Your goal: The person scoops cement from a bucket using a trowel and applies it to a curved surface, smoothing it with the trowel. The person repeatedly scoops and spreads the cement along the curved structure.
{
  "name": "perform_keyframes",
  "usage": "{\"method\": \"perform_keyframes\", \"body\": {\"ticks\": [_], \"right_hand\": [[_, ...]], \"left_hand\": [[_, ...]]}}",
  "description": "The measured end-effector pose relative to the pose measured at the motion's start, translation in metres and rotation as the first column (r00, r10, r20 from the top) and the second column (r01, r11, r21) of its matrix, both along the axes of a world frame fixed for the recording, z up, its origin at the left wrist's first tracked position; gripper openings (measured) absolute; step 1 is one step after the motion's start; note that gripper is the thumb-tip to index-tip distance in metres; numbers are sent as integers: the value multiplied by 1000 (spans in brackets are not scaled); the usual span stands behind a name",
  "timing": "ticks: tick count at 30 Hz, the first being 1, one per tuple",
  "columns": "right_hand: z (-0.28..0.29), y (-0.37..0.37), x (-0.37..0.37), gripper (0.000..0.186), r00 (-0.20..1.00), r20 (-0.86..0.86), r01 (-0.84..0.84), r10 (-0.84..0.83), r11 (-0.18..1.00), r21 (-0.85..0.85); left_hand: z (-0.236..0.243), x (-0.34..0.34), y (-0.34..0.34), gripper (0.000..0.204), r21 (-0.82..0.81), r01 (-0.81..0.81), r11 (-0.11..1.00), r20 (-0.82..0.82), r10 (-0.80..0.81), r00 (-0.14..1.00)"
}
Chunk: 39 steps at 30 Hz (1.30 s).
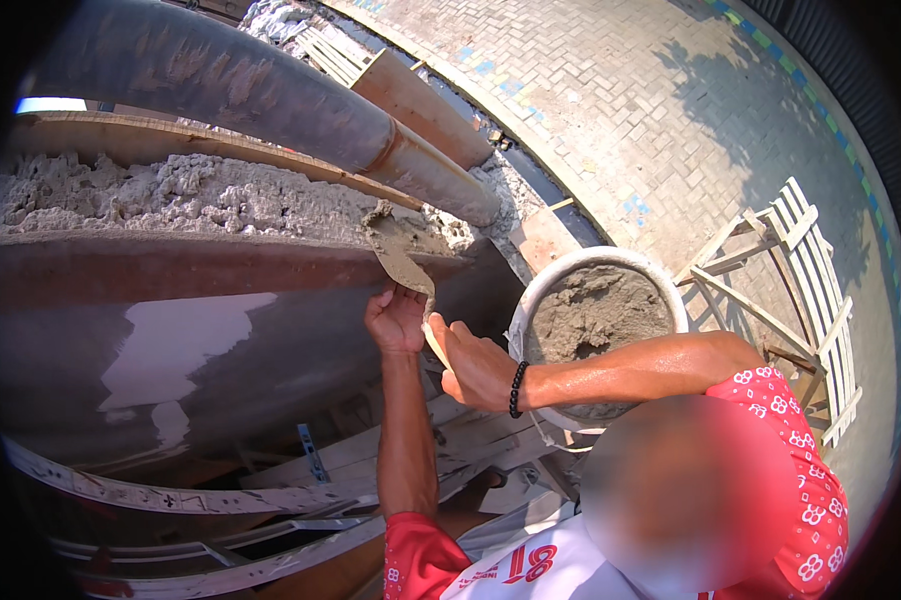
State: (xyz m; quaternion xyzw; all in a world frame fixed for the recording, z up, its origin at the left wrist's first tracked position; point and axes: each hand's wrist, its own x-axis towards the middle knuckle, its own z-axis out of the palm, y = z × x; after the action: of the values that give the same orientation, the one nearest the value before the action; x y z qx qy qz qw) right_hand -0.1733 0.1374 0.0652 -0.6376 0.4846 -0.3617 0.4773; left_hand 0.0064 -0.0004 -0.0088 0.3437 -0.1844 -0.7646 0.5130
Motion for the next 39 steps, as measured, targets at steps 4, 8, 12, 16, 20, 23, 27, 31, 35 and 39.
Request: {"method": "perform_keyframes", "body": {"ticks": [4, 8, 12, 16, 20, 23, 27, 31, 35, 39], "right_hand": [[0, 19, -20, 76, 1000, 20, -4, 3, 1000, 23], [6, 35, -44, 74, 994, 92, 51, -54, 998, 37], [0, 19, -40, 74, 976, 126, 162, -180, 977, 140], [-16, -16, -28, 76, 931, 144, 281, -334, 912, 298], [-24, -38, -18, 69, 894, 195, 286, -403, 849, 444], [-24, -46, -8, 53, 736, 388, 121, -554, 672, 731], [-59, -32, 23, 50, 708, 280, 241, -648, 594, 767], [-25, -29, 34, 43, 506, 349, -5, -789, 402, 915], [-56, -55, 46, 21, 362, 251, 1, -898, 270, 963], [-86, -79, 37, 12, 236, 382, -55, -893, 380, 923]], "left_hand": [[11, -11, 6, 62, 41, -58, 997, -18, 59, 998], [9, -6, 4, 58, 68, -76, 995, -34, 78, 996], [10, -6, 8, 45, 60, -60, 996, -24, 61, 998], [11, -10, 5, 44, 63, -41, 997, -53, 44, 998], [11, -9, 6, 42, 59, -51, 997, -34, 53, 998], [8, 0, 6, 41, 34, -29, 999, -66, 31, 997], [6, -9, 5, 40, 31, -10, 999, -66, 13, 998], [6, 3, 8, 38, 7, 3, 1000, -69, -3, 998], [8, -4, 6, 35, 10, 10, 1000, -26, -9, 1000], [1, -5, 3, 43, 19, 16, 1000, -103, -14, 995]]}}
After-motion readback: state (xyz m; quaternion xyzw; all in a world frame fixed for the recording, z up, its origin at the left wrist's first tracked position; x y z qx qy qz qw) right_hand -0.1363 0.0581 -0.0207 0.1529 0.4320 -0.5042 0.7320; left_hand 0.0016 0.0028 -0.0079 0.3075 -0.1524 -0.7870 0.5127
